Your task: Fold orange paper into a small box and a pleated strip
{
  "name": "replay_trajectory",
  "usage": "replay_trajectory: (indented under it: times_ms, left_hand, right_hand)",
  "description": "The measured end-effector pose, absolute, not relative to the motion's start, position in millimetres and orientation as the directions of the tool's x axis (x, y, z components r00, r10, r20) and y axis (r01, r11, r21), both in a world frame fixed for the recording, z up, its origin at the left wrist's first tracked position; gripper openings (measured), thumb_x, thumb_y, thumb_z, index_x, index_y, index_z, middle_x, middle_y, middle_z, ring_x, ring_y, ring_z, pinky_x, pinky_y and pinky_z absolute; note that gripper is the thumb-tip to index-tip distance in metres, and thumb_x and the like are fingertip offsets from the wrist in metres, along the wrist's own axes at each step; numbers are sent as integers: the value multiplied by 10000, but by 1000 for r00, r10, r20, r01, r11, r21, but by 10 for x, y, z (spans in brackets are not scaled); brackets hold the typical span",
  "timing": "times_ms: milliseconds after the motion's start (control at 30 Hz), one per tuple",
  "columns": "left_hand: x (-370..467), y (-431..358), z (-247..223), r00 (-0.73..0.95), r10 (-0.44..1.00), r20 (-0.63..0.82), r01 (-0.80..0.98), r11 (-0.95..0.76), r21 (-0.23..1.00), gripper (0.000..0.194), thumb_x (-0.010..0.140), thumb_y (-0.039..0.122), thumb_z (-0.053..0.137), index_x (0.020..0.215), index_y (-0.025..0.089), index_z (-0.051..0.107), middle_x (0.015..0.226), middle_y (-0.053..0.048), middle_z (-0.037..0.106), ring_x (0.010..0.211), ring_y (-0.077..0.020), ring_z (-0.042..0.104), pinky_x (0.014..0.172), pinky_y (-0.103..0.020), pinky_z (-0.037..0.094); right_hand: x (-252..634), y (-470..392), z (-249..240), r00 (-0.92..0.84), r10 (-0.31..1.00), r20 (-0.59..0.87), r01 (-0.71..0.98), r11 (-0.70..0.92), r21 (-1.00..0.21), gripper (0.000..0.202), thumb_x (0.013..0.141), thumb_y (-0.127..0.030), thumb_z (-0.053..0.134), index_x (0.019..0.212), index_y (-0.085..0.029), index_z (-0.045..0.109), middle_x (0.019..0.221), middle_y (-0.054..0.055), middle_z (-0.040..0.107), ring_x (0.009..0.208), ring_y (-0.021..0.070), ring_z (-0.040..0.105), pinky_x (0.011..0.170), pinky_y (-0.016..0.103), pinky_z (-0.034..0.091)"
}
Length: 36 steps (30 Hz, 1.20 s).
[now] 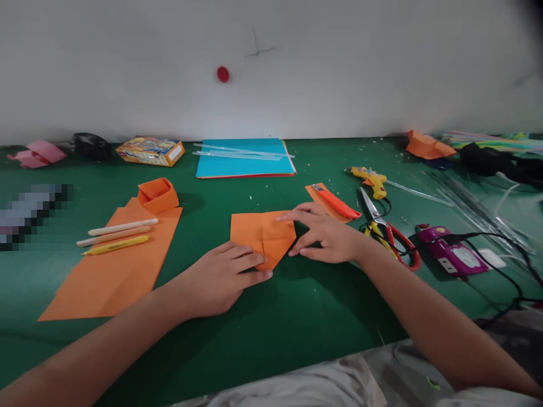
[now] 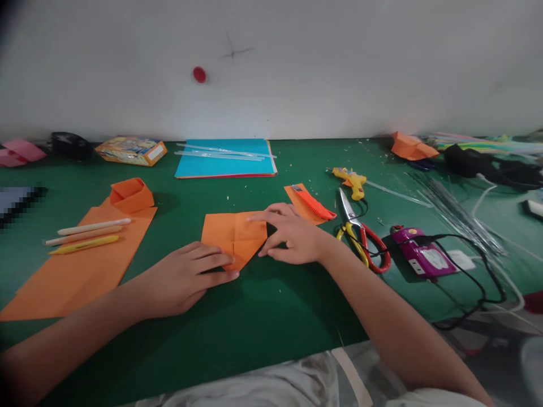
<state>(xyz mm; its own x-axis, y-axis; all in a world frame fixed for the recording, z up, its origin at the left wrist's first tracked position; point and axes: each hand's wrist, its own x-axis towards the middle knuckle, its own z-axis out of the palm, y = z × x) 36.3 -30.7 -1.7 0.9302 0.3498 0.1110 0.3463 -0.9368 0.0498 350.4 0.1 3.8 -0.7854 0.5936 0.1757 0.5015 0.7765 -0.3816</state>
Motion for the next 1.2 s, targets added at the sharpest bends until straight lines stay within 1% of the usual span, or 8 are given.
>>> replay_trajectory:
  times_ms: [167,300,400,500,633,767,967,1200]
  left_hand:
    - [359,-307,-17,931,345,123,341,-939,52,434,948,124,458,1322,274,620,1334,-23,657,1180,-226,588,1011,-412,441]
    - [348,-311,-38,930,344,127,340,-939,51,462,932,120,476,1342,288,604,1362,-24,640,1221,-226,575,1030,-409,439]
    - [347,-312,-44,931,342,128,337,-940,59,484,922,106,474,1352,290,595,1379,-21,627,1255,-228,561,1036,-416,440]
    - [355,-308,-37,932,335,139,331,-942,56,472,915,103,483,1336,275,610,1350,-35,642,1213,-231,582,1009,-417,453]
    - [364,-302,-31,932,332,146,329,-943,46,445,917,114,492,1311,271,628,1296,-46,666,1170,-232,593,999,-407,451]
    - [361,-299,-32,929,338,148,334,-941,56,437,934,117,467,1307,280,626,1291,-40,668,1150,-224,594,1002,-397,447]
    - [352,-303,-44,928,341,150,336,-940,57,439,934,113,480,1311,284,626,1335,-33,650,1180,-222,587,1020,-399,444]
    - [349,-300,-53,925,347,155,338,-938,83,427,941,121,472,1302,283,630,1338,-26,646,1189,-223,581,1026,-411,435]
  right_hand:
    - [3611,45,-10,-759,606,238,483,769,-419,208,892,-231,638,911,-306,831,1485,16,500,1314,314,352,1124,559,315]
    - [3416,-60,-25,-779,533,331,387,823,-416,206,915,-301,625,953,-302,827,1445,45,538,1271,306,404,1105,545,321]
    - [3270,-120,-24,-815,517,263,410,834,-368,216,923,-294,627,1019,-313,819,1447,56,545,1291,320,394,1107,566,285]
    - [3250,-99,-28,-825,525,212,437,828,-350,225,917,-274,633,1031,-335,817,1482,39,522,1324,332,365,1110,583,273]
    - [3365,-8,-41,-813,543,211,451,816,-361,227,900,-249,652,1018,-349,818,1535,-1,471,1392,332,290,1144,590,262]
    - [3520,72,-35,-773,594,223,493,783,-379,230,898,-216,632,965,-325,824,1558,-23,450,1402,335,287,1153,606,283]
    - [3690,151,-64,-719,665,202,548,721,-425,221,936,-251,612,964,-336,814,1627,-77,346,1466,331,219,1187,627,230]
    - [3680,125,-70,-686,659,308,523,741,-421,211,924,-232,584,846,-258,779,1455,25,550,1294,312,426,1103,572,363]
